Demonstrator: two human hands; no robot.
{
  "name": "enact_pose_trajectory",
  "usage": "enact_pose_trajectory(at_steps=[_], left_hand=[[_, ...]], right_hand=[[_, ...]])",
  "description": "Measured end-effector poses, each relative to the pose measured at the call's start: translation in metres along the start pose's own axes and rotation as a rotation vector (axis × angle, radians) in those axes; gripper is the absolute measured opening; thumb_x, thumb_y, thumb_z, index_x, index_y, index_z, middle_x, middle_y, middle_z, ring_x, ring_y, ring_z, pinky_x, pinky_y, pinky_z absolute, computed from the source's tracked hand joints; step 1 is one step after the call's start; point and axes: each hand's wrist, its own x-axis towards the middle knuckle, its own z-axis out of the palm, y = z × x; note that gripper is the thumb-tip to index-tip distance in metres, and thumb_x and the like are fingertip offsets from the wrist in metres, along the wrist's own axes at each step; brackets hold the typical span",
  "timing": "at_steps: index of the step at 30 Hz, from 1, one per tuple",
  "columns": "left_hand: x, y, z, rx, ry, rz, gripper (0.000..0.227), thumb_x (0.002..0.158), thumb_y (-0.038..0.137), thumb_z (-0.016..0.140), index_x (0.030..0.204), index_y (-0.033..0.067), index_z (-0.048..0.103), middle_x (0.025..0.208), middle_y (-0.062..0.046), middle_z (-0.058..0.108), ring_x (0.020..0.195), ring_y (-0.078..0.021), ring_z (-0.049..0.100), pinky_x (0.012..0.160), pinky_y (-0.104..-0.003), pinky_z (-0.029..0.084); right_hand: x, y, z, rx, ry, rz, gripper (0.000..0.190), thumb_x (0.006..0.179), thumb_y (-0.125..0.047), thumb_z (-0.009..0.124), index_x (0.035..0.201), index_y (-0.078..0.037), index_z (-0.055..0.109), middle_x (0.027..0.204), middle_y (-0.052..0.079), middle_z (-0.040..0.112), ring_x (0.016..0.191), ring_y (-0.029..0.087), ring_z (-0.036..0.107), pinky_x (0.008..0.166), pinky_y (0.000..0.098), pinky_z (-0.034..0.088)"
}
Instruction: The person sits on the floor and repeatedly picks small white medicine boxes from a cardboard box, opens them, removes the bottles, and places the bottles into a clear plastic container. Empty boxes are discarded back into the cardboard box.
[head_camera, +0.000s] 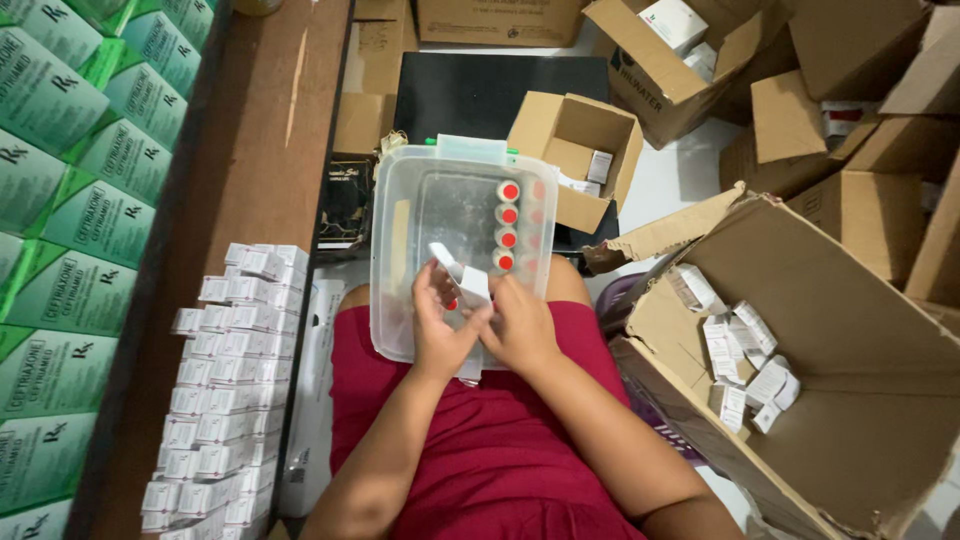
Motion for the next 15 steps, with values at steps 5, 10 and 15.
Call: enact_pose_trajectory(at_steps=[5, 10, 15], left_hand=[[-0.005, 0.003, -0.001, 0.032, -0.015, -0.001, 0.095, 0.077, 0.007, 0.086, 0.153, 0.001, 0.029, 0.144, -0.017, 0.055, 0.129, -0.0249, 0.059, 0.105, -0.039, 0.05], [-0.002, 0.005, -0.01, 0.015, -0.102, -0.036, 0.076, 0.082, 0.002, 0.081, 0.149, 0.001, 0.045, 0.132, -0.018, 0.066, 0.122, -0.0244, 0.066, 0.105, -0.038, 0.054], [-0.002, 0.014, 0.001, -0.174, -0.029, 0.153, 0.077, 0.087, 0.002, 0.074, 0.147, 0.0039, 0.028, 0.146, -0.019, 0.047, 0.129, -0.024, 0.057, 0.107, -0.036, 0.051]], right_hand=[[-0.002, -0.008, -0.005, -0.035, -0.019, -0.009, 0.051, 0.08, -0.027, 0.082, 0.12, -0.005, 0.058, 0.108, 0.015, 0.065, 0.085, 0.036, 0.067, 0.067, 0.0449, 0.052], [0.003, -0.022, -0.014, 0.07, 0.116, -0.132, 0.067, 0.076, -0.024, 0.078, 0.133, 0.0, 0.053, 0.13, 0.022, 0.059, 0.109, 0.042, 0.065, 0.079, 0.0432, 0.056], [0.004, -0.021, -0.015, 0.157, 0.055, -0.055, 0.056, 0.078, -0.026, 0.083, 0.123, -0.005, 0.057, 0.128, 0.018, 0.065, 0.098, 0.035, 0.069, 0.075, 0.0384, 0.057]])
